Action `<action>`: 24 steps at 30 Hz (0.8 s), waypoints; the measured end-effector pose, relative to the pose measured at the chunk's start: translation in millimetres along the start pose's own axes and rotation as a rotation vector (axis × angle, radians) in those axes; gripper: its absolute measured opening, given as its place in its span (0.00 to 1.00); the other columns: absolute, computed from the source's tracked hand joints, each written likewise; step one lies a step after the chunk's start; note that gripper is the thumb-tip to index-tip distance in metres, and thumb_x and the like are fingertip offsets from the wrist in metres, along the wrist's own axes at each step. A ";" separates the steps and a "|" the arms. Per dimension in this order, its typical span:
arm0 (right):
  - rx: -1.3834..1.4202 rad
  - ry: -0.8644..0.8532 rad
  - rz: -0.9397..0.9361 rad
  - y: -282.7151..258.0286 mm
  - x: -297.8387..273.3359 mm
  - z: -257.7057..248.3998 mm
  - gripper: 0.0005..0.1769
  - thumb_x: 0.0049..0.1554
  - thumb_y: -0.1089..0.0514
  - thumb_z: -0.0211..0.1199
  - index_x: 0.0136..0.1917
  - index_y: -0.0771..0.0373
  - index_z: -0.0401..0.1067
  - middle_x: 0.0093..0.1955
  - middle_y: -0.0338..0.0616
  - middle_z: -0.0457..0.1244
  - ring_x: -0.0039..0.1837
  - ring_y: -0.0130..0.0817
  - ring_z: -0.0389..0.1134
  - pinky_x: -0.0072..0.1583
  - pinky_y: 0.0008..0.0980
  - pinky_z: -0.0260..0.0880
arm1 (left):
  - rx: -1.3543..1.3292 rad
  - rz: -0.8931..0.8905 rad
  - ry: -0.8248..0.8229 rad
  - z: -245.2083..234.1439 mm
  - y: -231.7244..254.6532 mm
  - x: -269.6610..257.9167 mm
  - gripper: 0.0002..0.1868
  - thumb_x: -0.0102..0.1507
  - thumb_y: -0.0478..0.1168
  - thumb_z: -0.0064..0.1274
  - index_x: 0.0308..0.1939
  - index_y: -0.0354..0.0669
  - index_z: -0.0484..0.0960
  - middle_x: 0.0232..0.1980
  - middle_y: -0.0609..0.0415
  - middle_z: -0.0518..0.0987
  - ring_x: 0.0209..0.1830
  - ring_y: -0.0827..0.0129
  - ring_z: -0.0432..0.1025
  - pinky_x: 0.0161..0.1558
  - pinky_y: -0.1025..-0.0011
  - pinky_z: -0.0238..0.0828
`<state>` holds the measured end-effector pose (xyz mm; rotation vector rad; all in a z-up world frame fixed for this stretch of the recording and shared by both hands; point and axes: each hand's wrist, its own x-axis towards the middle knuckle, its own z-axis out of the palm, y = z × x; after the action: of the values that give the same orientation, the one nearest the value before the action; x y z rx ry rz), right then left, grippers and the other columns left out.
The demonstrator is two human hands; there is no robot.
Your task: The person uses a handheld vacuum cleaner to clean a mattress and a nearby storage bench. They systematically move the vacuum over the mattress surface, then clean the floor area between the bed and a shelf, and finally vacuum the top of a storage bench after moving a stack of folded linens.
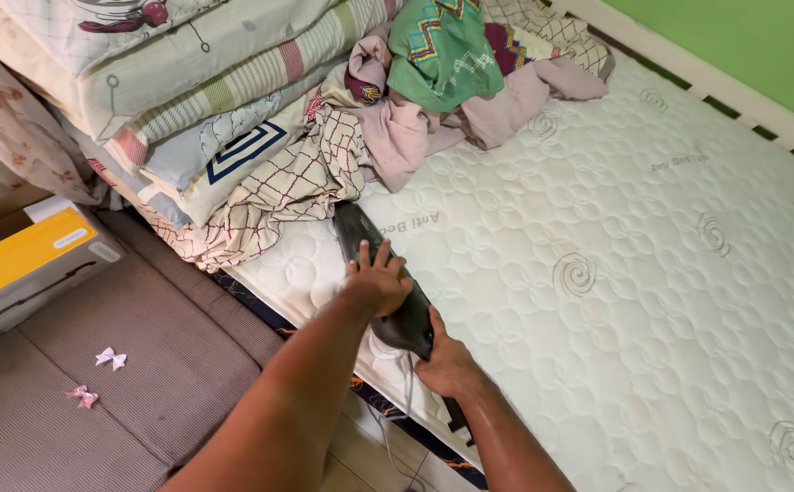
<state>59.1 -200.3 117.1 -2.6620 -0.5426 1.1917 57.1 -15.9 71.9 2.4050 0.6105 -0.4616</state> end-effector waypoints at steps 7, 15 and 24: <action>0.023 -0.044 0.042 87.0 -55.2 4.6 0.62 0.51 0.58 0.60 0.85 0.43 0.22 0.58 0.55 0.70 0.61 0.48 0.72 0.66 0.39 0.69 | 0.033 -0.002 -0.025 61.0 70.1 -55.3 0.35 0.69 0.57 0.32 0.79 0.53 0.54 0.86 0.52 0.33 0.84 0.40 0.22 0.78 0.40 0.27; -0.046 -0.035 0.019 163.3 -88.0 13.1 0.61 0.53 0.58 0.61 0.85 0.43 0.21 0.58 0.56 0.70 0.61 0.49 0.72 0.66 0.40 0.70 | 0.013 -0.015 0.002 113.3 120.9 -100.1 0.36 0.68 0.59 0.33 0.80 0.55 0.53 0.86 0.52 0.32 0.84 0.42 0.22 0.79 0.41 0.27; 0.004 0.002 -0.107 167.7 -67.1 48.9 0.61 0.57 0.54 0.62 0.84 0.52 0.17 0.58 0.59 0.69 0.61 0.54 0.71 0.65 0.43 0.71 | 0.061 0.014 -0.027 112.8 95.7 -105.4 0.48 0.62 0.70 0.42 0.81 0.59 0.48 0.86 0.51 0.28 0.84 0.41 0.19 0.79 0.44 0.27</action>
<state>24.3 -380.3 79.8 -2.5946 -0.6722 1.1594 -0.4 -187.9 80.0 2.4546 0.5758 -0.5129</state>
